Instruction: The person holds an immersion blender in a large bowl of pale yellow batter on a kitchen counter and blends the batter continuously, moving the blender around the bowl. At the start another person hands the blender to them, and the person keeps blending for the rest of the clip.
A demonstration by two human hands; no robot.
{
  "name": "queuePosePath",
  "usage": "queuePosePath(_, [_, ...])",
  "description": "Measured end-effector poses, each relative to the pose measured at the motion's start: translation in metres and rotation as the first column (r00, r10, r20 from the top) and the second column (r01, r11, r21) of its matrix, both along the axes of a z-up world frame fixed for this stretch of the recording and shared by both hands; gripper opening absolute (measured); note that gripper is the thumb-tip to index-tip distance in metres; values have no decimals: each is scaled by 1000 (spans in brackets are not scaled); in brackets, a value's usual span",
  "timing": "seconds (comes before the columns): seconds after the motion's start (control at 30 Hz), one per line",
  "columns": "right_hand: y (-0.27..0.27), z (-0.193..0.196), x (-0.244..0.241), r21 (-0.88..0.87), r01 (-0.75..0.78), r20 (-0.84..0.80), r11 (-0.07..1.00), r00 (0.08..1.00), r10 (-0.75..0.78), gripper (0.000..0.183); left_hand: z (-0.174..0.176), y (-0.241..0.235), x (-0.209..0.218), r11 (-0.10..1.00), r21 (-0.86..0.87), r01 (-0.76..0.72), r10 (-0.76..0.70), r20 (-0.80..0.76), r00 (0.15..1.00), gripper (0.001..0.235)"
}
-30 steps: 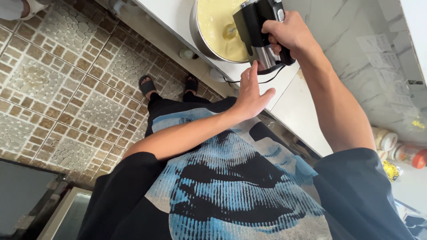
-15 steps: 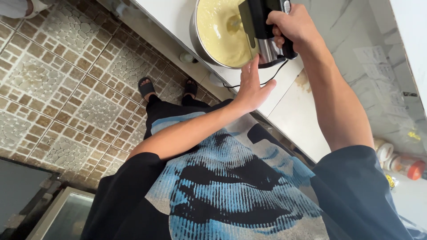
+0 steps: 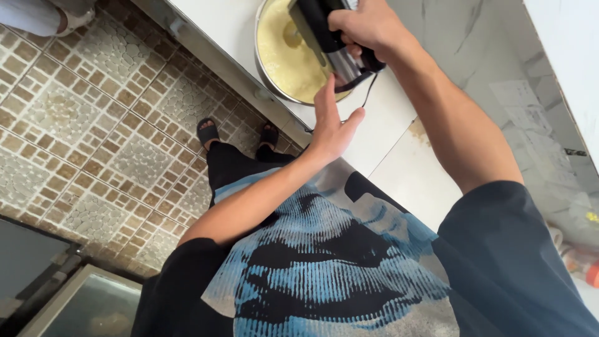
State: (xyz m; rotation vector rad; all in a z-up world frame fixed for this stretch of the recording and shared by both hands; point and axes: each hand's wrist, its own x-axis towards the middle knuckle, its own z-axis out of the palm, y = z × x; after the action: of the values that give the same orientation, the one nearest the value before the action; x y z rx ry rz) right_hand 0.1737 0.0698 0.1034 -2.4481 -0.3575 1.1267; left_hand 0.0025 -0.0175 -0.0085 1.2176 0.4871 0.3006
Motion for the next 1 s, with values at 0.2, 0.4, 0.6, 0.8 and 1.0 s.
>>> queuePosePath(0.2, [-17,-38,14,53,-68,-164,996,983,75,27,12,-7,-10,987,-140,-74,66,-62,996,93])
queuePosePath(0.4, [-17,-15,-14,14,-91,-93,996,991,92,30,-24,-16,-54,970,-242,1,29,121,992,57])
queuePosePath(0.6, [-23,16,-36,46,-131,-12,990,991,131,12,-122,42,-161,978,16,210,-193,-332,924,34])
queuePosePath(0.8, [-42,13,-34,-2,-50,38,999,998,50,19,-411,46,-396,950,310,-43,265,-724,637,38])
queuePosePath(1.0, [-53,18,-29,44,116,16,992,993,-117,13,-399,76,-501,656,-277,-702,92,-894,439,44])
